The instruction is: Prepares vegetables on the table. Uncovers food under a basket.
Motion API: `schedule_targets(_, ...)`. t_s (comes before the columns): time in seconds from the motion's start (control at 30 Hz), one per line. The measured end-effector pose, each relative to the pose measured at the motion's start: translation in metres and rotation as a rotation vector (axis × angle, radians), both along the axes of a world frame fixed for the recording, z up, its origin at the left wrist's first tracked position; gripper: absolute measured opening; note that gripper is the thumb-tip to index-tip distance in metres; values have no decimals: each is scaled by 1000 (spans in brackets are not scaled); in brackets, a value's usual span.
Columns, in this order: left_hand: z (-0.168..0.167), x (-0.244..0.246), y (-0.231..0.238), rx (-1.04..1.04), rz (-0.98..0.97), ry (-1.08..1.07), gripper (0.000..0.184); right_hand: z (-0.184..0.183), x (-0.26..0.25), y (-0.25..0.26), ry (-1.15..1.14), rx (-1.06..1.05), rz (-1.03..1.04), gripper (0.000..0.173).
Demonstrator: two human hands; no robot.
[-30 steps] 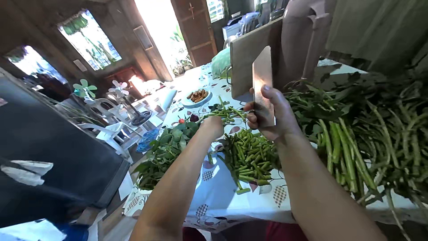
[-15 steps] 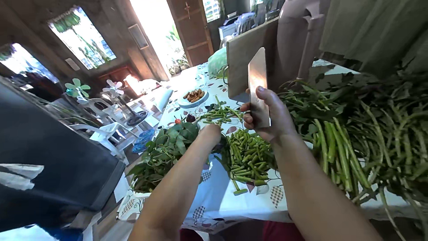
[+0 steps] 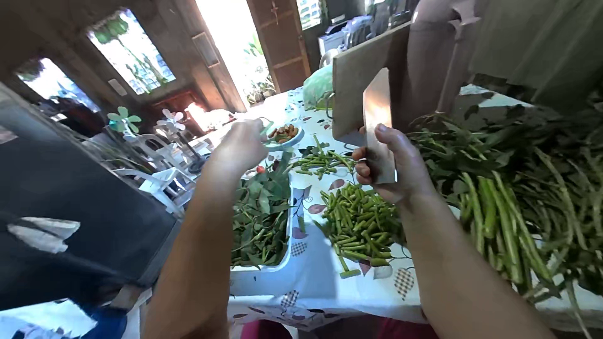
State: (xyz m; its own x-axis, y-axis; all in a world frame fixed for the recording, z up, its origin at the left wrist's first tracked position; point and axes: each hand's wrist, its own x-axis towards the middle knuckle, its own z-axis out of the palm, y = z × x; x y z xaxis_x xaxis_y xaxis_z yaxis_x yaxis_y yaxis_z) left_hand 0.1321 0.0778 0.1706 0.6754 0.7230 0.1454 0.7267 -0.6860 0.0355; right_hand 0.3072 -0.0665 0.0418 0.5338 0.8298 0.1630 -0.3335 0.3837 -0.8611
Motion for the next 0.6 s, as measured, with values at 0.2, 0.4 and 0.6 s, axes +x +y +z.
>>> schedule_targets(0.2, -55, -56, 51, -161, 156, 19, 27, -7, -5, 3, -97, 6, 62, 41)
schedule_targets(0.4, -59, -70, 21, -358, 44, -426, 37, -23, -5, 10, -265, 127, 422, 68)
schedule_targets(0.6, -71, -54, -34, -196, -316, -400, 30, -18, -31, 8, -518, 190, 701, 91)
